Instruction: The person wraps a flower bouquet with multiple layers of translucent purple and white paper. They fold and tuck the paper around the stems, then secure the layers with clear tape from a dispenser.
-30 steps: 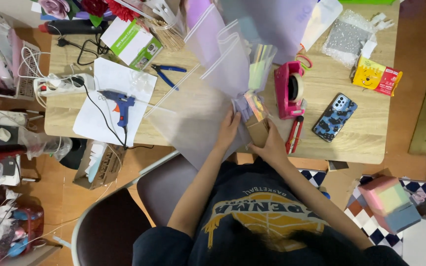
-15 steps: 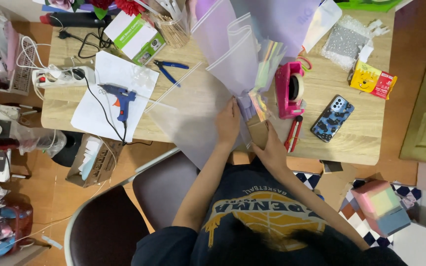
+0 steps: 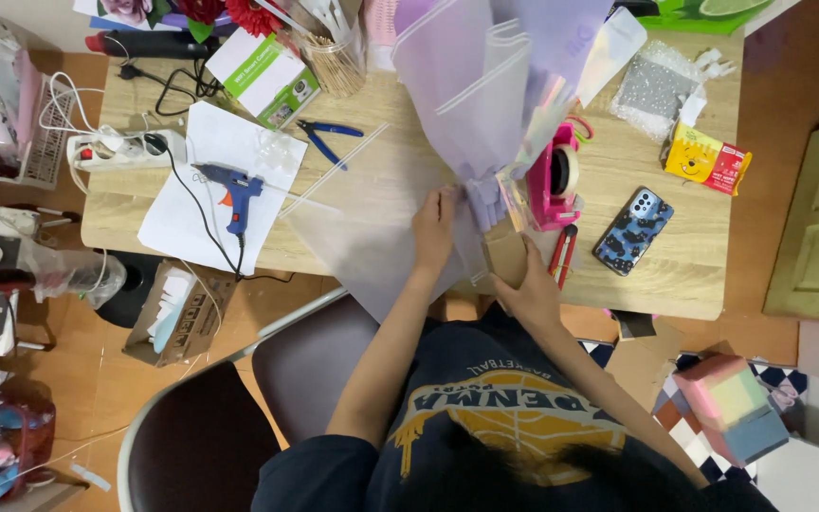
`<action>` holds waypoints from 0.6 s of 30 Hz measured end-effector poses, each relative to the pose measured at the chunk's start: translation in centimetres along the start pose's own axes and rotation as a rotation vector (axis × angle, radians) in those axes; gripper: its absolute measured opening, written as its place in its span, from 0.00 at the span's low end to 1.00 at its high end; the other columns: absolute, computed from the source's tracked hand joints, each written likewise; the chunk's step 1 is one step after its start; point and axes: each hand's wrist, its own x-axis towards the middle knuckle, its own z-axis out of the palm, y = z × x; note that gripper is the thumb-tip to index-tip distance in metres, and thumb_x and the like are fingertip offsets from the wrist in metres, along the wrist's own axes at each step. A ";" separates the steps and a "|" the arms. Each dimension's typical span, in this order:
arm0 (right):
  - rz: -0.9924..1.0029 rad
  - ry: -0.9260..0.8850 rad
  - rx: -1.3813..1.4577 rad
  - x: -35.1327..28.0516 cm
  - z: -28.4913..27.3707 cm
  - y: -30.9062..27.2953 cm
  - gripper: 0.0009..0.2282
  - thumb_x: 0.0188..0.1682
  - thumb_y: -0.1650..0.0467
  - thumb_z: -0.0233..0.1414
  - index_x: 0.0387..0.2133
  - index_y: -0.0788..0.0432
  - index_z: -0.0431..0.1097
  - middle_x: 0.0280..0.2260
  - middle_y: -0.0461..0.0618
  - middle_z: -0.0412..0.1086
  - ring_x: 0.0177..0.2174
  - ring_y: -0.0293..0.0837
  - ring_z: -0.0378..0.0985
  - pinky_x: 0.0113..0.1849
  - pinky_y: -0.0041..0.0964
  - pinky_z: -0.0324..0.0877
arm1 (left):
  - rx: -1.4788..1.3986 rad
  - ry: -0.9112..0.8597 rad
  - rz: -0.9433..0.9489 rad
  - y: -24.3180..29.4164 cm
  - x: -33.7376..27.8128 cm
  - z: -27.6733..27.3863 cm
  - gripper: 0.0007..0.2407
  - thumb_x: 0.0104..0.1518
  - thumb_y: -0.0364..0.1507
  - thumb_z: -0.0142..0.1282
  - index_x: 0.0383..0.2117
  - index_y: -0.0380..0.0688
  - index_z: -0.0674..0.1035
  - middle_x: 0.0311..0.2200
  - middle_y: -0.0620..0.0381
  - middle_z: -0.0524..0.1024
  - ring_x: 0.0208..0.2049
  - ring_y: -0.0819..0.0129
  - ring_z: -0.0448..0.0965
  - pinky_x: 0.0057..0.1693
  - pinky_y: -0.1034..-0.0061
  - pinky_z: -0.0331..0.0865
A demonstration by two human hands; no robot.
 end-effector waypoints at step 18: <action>-0.025 0.024 0.410 0.2 -2.4 4.2 0.38 0.40 0.66 0.65 0.66 0.57 0.57 0.59 0.65 0.63 0.62 0.63 0.61 0.62 0.62 0.55 | -0.266 0.122 -0.345 -1.8 0.6 -2.8 0.18 0.71 0.35 0.43 0.59 0.36 0.75 0.58 0.34 0.73 0.63 0.42 0.68 0.65 0.50 0.64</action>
